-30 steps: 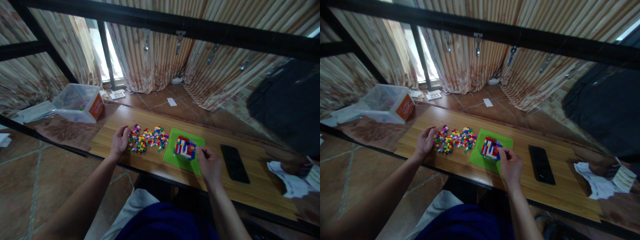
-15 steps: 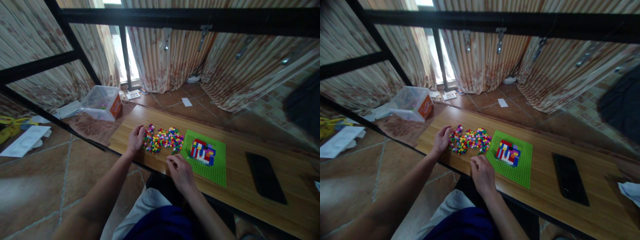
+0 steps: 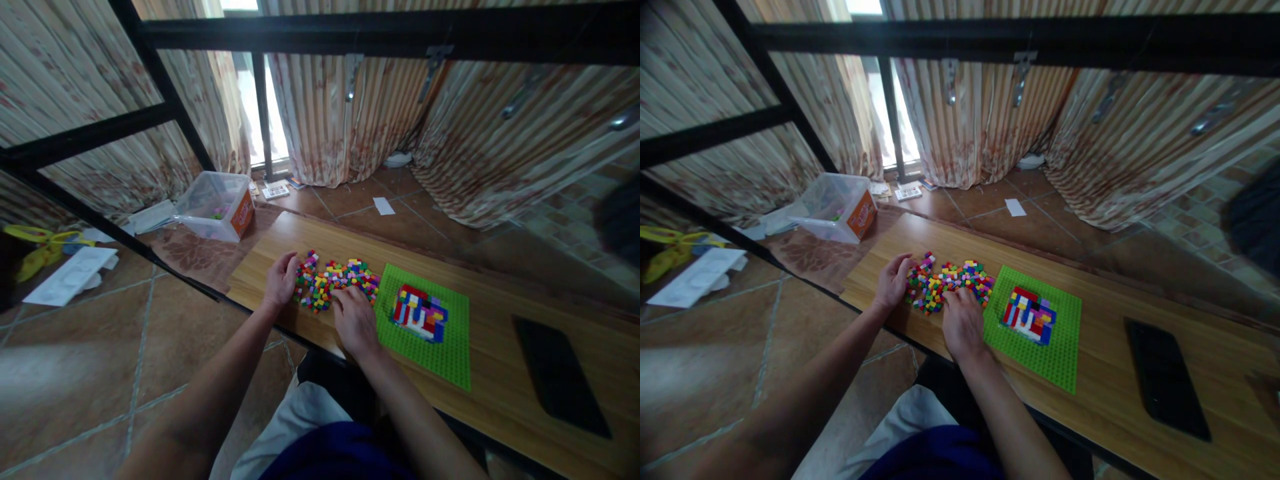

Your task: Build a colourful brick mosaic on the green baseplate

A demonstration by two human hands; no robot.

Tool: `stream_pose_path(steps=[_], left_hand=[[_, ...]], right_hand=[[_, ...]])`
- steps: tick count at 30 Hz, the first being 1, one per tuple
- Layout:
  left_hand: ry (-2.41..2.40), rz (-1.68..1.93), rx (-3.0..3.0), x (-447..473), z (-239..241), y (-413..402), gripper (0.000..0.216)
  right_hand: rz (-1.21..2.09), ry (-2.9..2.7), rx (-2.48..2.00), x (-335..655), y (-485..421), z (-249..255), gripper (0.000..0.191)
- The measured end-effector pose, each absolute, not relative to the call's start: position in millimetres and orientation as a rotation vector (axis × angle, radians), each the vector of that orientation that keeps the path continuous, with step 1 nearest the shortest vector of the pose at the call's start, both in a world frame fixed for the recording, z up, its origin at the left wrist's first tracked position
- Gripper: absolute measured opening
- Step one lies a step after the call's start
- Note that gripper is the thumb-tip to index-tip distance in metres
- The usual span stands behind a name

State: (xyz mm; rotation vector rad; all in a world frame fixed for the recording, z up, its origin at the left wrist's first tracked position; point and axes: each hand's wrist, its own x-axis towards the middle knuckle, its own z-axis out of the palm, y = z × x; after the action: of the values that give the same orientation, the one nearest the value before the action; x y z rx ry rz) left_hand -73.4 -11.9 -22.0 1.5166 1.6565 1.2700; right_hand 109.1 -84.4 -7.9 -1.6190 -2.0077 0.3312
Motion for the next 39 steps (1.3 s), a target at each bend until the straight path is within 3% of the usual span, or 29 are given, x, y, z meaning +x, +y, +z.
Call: stream_pose_path(steps=[18, 28, 34, 39], left_hand=[[1.643, 1.273, 1.495, -75.5, -27.8, -10.1, 0.039], [1.687, 1.256, 1.509, -74.6, -24.2, -9.9, 0.036], [1.677, 1.253, 1.52, -75.4, -24.5, -10.2, 0.036], [1.664, 1.241, 1.532, -77.2, -26.8, -9.1, 0.039]], right_hand=[[0.297, -2.212, -1.645, 115.3, -77.2, 6.9, 0.003], [0.334, -2.199, -1.58, 113.7, -77.7, 1.4, 0.02], [0.787, -1.664, -1.498, 115.6, -86.4, 7.8, 0.014], [1.407, -0.986, -1.248, 110.5, -95.6, 17.6, 0.027]])
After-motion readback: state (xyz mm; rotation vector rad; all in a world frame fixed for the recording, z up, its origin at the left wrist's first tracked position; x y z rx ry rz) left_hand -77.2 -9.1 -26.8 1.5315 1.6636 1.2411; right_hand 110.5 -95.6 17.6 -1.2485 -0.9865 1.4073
